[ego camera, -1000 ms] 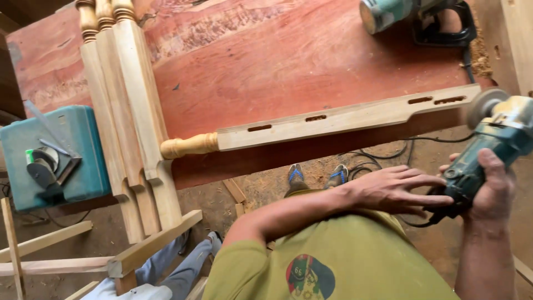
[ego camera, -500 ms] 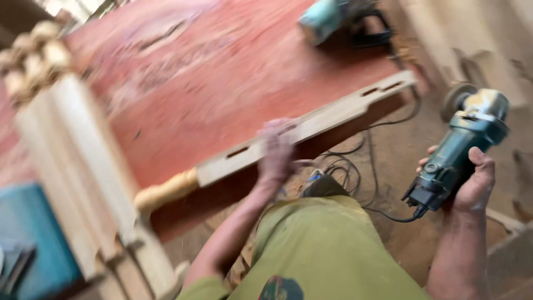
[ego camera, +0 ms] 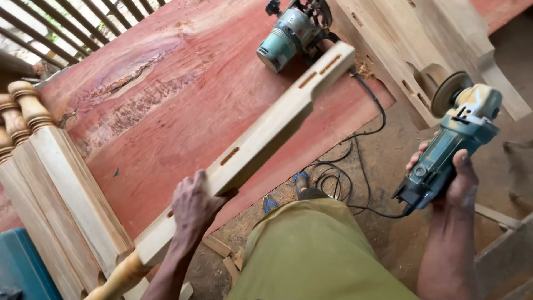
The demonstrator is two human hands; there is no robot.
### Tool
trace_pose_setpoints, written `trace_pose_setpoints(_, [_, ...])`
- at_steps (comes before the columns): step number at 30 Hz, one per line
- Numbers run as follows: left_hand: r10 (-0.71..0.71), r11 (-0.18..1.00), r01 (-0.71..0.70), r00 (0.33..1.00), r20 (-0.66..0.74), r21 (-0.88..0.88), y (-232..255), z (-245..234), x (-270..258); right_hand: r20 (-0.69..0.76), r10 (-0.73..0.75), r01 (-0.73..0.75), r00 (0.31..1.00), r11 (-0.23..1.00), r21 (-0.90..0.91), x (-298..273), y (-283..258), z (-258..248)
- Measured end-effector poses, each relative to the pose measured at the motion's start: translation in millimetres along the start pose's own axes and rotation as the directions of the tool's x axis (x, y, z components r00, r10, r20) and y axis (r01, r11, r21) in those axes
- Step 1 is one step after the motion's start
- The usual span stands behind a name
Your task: The person uses a handheld router to carve a decorative groove along the length of a wooden post. They then switch to an angle grinder to smooth the carved surface and the edges of the post.
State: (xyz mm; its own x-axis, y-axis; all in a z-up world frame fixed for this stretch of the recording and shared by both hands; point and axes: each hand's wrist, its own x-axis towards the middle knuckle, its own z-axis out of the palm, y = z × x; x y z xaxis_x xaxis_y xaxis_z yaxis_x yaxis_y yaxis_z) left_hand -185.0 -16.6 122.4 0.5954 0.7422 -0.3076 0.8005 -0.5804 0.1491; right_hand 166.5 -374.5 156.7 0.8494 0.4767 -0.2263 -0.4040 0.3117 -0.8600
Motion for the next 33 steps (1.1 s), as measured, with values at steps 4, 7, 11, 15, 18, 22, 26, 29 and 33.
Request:
trace_pose_setpoints(4, [0.042,0.999,-0.032,0.945,-0.325,0.037,-15,16,-16,0.011,-0.032,0.034,0.999,0.992,-0.122,16,-4,28])
trace_pose_setpoints(7, [0.059,0.992,-0.019,0.945,-0.323,0.126,-19,49,-14,0.033,0.003,0.008,0.999,0.948,-0.319,26,-7,45])
trace_pose_setpoints(11, [0.129,0.99,-0.142,0.911,-0.392,-0.004,7,99,2,0.057,0.067,-0.046,0.996,0.95,-0.308,28,11,51])
trace_pose_setpoints(15, [0.224,0.973,-0.174,0.863,-0.454,0.151,11,155,38,0.125,0.243,-0.212,0.962,0.952,-0.221,22,37,48])
trace_pose_setpoints(18, [0.21,0.974,-0.152,0.892,-0.401,0.17,7,170,49,0.064,0.235,-0.205,0.97,0.929,-0.308,8,63,53])
trace_pose_setpoints(22, [0.121,0.988,-0.151,0.887,-0.447,-0.033,35,147,26,0.116,0.269,-0.22,0.956,0.92,-0.326,-10,87,84])
trace_pose_setpoints(26, [0.345,0.444,-0.811,0.547,-0.763,-0.381,105,109,-42,0.118,0.272,-0.212,0.955,0.904,-0.371,-17,139,106])
trace_pose_setpoints(29, [0.392,0.3,-0.918,0.368,-0.843,-0.261,123,127,-63,0.13,0.255,-0.185,0.958,0.899,-0.398,-21,163,122])
trace_pose_setpoints(33, [0.415,0.377,-0.925,0.216,-0.884,-0.048,103,114,-73,0.128,0.313,-0.209,0.941,0.837,-0.506,-33,170,139])
